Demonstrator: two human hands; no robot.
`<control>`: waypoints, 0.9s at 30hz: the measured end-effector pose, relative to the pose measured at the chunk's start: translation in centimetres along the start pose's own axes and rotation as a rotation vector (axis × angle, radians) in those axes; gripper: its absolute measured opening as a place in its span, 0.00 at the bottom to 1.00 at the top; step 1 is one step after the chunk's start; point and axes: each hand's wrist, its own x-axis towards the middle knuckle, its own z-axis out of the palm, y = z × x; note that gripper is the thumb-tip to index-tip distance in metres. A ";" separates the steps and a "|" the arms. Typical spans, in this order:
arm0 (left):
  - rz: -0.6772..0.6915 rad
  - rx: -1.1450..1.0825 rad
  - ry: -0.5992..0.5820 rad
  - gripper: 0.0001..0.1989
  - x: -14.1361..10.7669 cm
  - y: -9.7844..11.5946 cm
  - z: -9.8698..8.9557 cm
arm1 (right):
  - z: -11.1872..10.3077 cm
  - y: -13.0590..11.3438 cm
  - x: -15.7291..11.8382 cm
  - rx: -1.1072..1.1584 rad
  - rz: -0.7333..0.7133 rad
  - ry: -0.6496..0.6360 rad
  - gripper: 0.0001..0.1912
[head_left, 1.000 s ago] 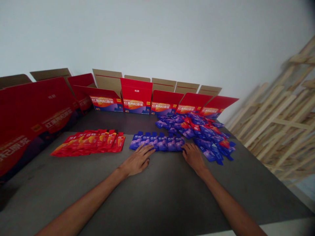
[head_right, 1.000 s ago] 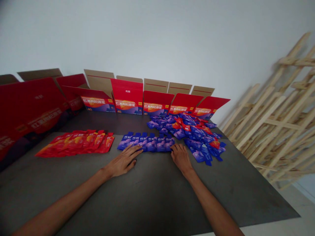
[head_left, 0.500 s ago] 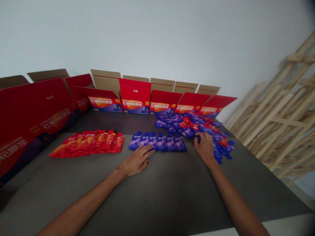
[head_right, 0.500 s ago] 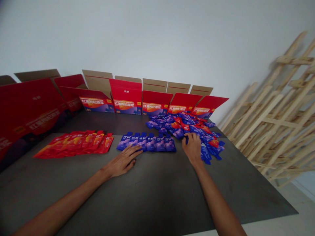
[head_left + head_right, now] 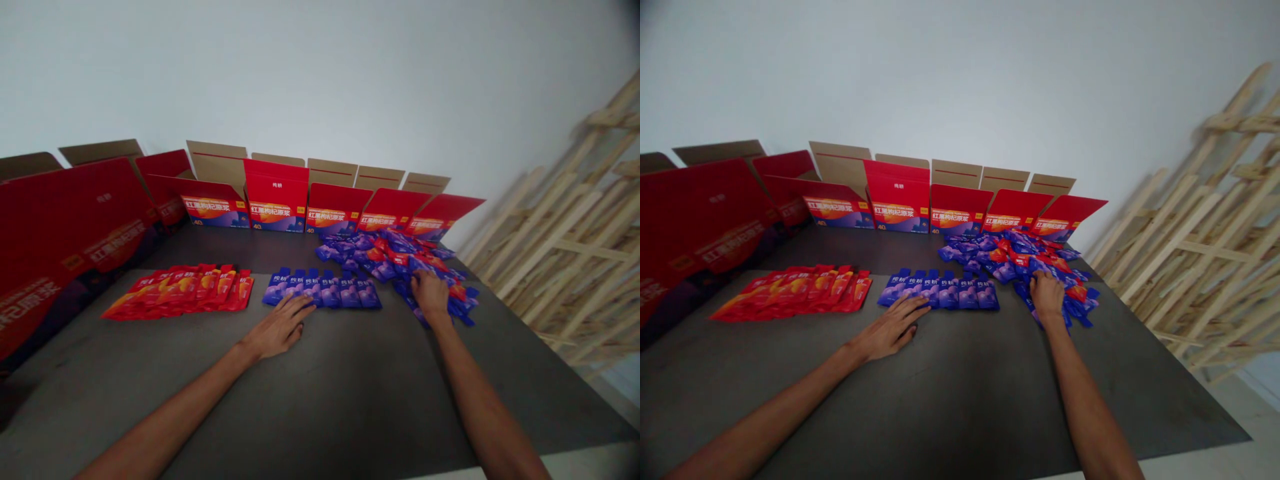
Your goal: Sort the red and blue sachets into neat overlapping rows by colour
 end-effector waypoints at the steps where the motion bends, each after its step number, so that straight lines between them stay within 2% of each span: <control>1: 0.001 0.001 0.001 0.30 0.0 0.0 0.0 | -0.2 0.0 -0.2 -0.013 0.002 0.005 0.18; 6: 0.007 0.027 -0.011 0.29 0.1 0.1 -0.1 | -2.3 0.4 -1.6 0.007 0.089 0.081 0.16; 11: 0.012 0.031 -0.015 0.28 0.1 0.1 -0.1 | -6.6 1.1 -3.8 0.104 0.142 0.231 0.12; 13: 0.010 0.027 -0.010 0.28 0.1 0.1 0.0 | -8.3 0.8 -4.5 0.169 0.077 0.321 0.10; 16: 0.006 0.020 0.000 0.29 0.1 0.1 0.0 | -9.7 -0.7 -5.2 0.283 -0.138 0.460 0.08; 18: 0.005 0.018 0.001 0.29 0.1 0.1 0.0 | -9.3 -2.3 -5.2 0.363 -0.327 0.513 0.07; 21: 0.009 0.015 0.002 0.29 0.1 0.1 -0.1 | -7.0 -4.9 -5.2 0.407 -0.581 0.488 0.07; 24: 0.005 0.015 0.008 0.29 0.2 0.2 -0.2 | -3.8 -6.9 -5.4 0.276 -0.755 0.410 0.10; 27: -0.012 0.025 0.002 0.28 0.2 0.5 -0.3 | -1.1 -7.9 -5.7 0.121 -0.851 0.355 0.10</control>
